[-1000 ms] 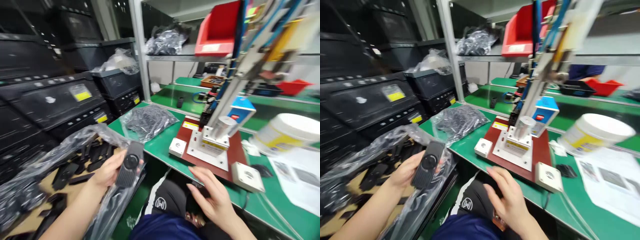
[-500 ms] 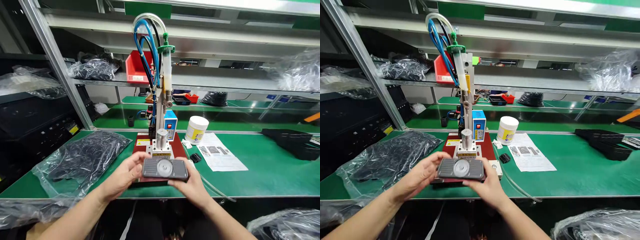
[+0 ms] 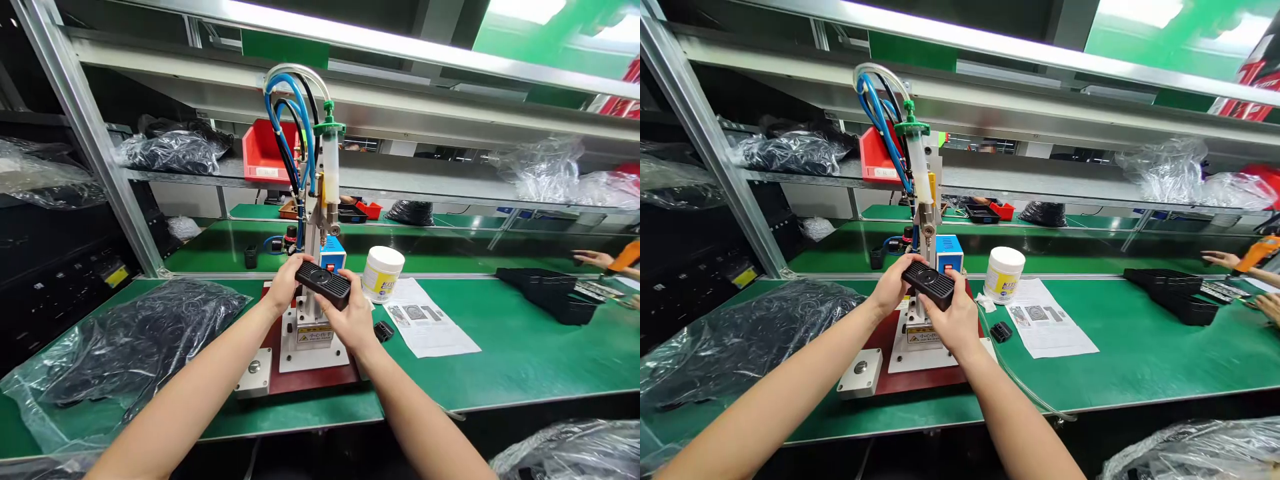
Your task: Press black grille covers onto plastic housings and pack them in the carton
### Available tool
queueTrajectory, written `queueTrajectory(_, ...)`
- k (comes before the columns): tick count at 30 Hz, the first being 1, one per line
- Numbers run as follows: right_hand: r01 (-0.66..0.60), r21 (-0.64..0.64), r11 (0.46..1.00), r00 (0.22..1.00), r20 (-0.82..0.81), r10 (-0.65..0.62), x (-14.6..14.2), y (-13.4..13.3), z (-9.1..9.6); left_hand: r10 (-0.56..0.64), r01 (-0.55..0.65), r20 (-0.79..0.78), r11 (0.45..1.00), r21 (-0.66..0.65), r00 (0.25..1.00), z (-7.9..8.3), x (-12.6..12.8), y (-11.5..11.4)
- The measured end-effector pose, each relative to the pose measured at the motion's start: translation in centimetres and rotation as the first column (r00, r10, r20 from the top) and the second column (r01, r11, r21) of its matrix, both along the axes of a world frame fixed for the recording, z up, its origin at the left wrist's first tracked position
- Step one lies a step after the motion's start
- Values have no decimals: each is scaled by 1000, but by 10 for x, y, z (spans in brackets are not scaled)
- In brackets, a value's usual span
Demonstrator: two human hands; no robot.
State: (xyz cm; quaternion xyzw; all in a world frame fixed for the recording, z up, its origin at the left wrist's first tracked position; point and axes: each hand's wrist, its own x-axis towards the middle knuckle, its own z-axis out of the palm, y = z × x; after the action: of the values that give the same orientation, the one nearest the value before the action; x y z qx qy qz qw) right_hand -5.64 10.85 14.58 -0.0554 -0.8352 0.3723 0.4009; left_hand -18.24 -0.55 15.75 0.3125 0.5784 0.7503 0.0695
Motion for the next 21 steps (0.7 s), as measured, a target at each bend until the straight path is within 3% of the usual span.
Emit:
queueTrajectory(12,-51,-17,999,996,-72,49,-5,5,-9,121,-129,-97,988,-79,988,-4,7,-1)
queueTrajectory(21,75,21,997,994,-87,-73,-4,-9,-11,103,-112,-115,991,-68,988,-6,-4,6)
